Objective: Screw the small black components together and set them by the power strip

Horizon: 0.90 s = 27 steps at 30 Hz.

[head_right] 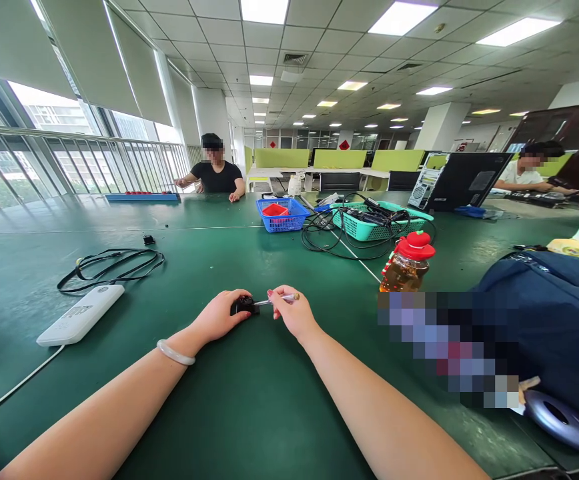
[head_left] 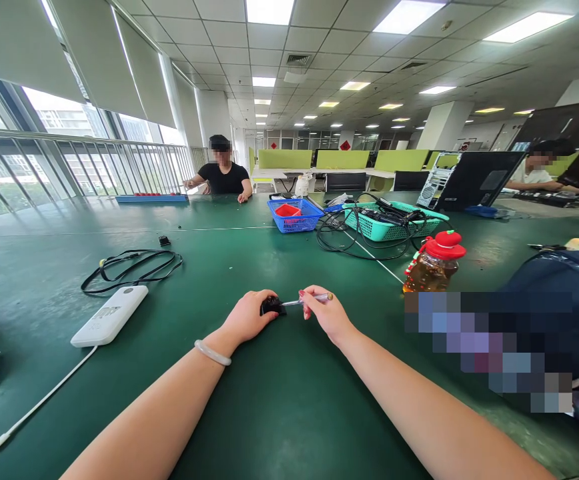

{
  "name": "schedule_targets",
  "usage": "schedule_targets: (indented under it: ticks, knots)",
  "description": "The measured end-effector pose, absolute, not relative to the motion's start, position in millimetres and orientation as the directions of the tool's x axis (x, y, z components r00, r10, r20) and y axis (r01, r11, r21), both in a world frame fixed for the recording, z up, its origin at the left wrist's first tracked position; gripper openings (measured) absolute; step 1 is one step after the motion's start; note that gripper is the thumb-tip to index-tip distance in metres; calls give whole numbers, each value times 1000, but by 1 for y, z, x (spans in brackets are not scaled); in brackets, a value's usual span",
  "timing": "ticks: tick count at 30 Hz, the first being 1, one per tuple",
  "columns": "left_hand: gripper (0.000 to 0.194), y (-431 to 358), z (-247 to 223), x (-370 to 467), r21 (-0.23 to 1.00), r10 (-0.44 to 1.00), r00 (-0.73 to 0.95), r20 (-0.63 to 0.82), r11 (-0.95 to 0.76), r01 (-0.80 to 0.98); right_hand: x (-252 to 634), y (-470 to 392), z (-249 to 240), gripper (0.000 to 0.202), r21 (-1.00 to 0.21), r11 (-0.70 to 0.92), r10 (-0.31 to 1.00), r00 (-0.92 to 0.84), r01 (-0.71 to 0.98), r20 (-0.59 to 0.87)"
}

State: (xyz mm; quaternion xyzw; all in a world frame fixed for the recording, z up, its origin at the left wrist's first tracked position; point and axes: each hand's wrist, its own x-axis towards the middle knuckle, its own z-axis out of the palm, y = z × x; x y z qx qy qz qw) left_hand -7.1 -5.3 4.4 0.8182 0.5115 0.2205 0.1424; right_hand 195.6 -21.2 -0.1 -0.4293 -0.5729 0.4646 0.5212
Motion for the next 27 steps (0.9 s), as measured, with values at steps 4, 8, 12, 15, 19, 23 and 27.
schedule_targets:
  ticks: [4,8,12,15,19,23,27]
  knots:
    - [34,-7,5,-8,470,887,411,211,-461,753,198,-14,-5,37,-979,81,995,-44,-187,91]
    - [36,-9,6,-7,470,843,493,217,-533,704,199,-14,-4,39,-967,8,999,-37,-255,18]
    - [35,-13,8,-6,465,813,541,216,-573,675,199,-14,-3,36,-964,-10,1000,2,-264,-11]
    - [35,-14,10,-5,466,801,560,209,-585,663,199,-14,-4,34,-966,-20,998,58,-257,-36]
    - [34,-15,10,-5,472,790,576,208,-597,648,200,-13,-4,31,-963,-24,993,103,-267,-53]
    - [35,-15,9,-6,485,793,576,200,-591,645,201,-12,-3,29,-962,1,991,128,-272,-35]
    - [38,-14,9,-6,492,798,570,195,-583,647,202,-12,-2,31,-962,38,988,155,-272,-4]
